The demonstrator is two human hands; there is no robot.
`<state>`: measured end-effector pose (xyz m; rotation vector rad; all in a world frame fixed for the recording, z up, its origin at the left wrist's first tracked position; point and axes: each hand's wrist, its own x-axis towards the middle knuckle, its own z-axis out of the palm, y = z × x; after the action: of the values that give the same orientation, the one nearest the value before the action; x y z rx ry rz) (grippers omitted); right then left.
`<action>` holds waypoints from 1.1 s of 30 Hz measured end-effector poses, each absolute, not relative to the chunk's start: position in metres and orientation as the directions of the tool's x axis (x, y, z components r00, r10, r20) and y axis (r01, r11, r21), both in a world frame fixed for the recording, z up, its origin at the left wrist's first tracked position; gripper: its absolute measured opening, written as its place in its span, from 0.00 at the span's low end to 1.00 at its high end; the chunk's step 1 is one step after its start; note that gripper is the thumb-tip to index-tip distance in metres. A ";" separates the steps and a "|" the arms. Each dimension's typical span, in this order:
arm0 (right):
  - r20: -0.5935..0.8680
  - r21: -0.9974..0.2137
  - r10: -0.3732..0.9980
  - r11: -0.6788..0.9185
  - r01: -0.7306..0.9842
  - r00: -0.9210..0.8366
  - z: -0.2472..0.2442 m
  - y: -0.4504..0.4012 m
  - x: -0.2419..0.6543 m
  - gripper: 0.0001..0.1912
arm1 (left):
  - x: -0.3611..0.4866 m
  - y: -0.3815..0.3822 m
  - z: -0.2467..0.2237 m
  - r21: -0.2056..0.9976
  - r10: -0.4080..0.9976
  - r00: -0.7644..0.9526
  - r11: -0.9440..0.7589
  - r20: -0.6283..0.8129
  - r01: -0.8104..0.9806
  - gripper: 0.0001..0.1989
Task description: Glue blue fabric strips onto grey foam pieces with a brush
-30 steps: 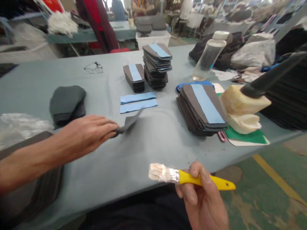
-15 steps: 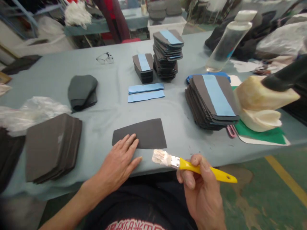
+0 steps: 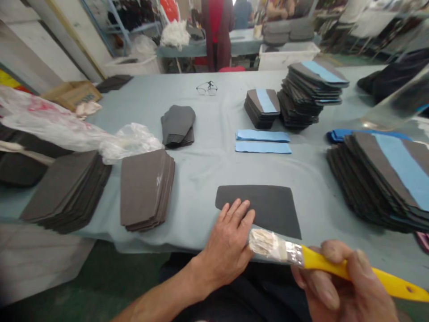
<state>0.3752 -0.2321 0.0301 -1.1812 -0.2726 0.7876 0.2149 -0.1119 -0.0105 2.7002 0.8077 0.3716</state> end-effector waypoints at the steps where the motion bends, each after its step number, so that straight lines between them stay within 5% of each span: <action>1: -0.231 -0.897 0.662 0.139 -0.419 0.714 0.034 -0.225 0.372 0.20 | 0.211 -0.115 -0.009 0.375 0.573 0.802 -0.790 0.171 0.484 0.31; 5: -0.273 -0.900 0.654 0.084 -0.427 0.705 0.053 -0.185 0.355 0.22 | 0.177 -0.126 0.000 0.467 0.567 0.762 -0.791 0.314 0.396 0.27; 9: -0.206 -0.935 0.713 0.058 -0.349 0.670 0.065 -0.134 0.329 0.23 | 0.110 -0.116 0.027 0.541 0.598 0.608 -0.784 0.523 0.305 0.12; 12: -0.137 -0.953 0.801 0.054 -0.298 0.583 0.065 -0.100 0.305 0.23 | 0.056 -0.088 0.048 0.483 0.770 0.521 -0.637 0.367 0.601 0.15; 15: -0.079 -0.964 0.849 0.070 -0.258 0.523 0.058 -0.078 0.287 0.20 | 0.019 -0.050 0.055 0.342 0.824 0.387 -0.534 0.414 0.773 0.15; 19: -0.036 -0.979 0.902 0.054 -0.197 0.429 0.051 -0.065 0.271 0.20 | 0.008 -0.010 0.047 0.270 0.784 0.445 -0.584 0.432 0.766 0.14; 33: -0.069 -0.979 0.872 0.035 -0.202 0.485 0.046 -0.057 0.255 0.18 | 0.013 -0.001 0.036 0.313 0.777 0.485 -0.614 0.402 0.725 0.10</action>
<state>0.2552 -0.0569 0.0461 -1.2712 -0.6771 0.9301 0.0130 -0.0013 0.0357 2.6186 1.3288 0.7886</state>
